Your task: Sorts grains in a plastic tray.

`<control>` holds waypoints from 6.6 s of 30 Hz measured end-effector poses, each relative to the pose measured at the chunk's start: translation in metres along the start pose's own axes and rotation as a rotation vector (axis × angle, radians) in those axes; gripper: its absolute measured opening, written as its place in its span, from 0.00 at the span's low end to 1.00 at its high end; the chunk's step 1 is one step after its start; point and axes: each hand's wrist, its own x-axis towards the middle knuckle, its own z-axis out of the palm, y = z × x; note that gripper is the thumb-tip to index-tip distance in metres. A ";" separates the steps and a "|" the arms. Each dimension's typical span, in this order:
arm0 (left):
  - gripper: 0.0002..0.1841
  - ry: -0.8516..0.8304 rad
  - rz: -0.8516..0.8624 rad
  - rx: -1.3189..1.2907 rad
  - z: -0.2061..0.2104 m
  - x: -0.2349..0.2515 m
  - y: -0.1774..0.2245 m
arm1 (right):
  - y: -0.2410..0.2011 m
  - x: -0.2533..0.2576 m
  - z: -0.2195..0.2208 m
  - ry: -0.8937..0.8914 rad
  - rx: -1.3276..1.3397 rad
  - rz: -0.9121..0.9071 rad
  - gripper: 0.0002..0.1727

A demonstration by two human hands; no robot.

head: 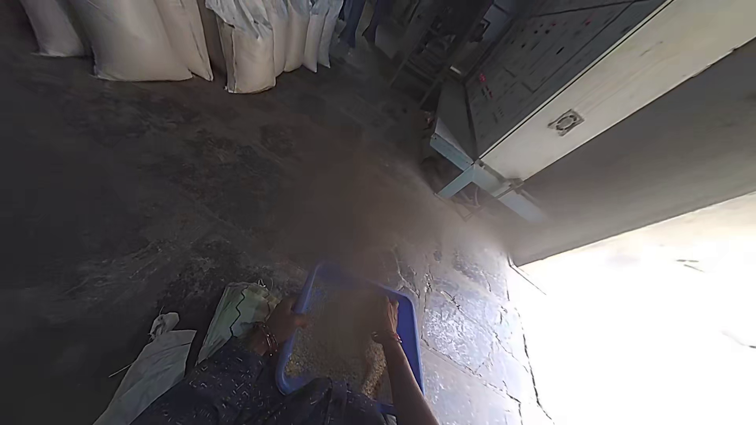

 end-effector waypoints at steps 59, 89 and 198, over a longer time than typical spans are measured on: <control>0.26 -0.008 -0.107 0.071 -0.001 0.001 0.008 | 0.040 -0.045 -0.029 -0.440 -0.411 -0.087 0.28; 0.25 -0.001 -0.014 0.071 -0.002 -0.004 0.006 | 0.022 -0.098 -0.029 -0.773 -0.040 -0.292 0.32; 0.27 -0.018 -0.042 0.054 -0.003 0.001 0.004 | -0.027 -0.098 -0.035 -0.315 0.030 -0.478 0.25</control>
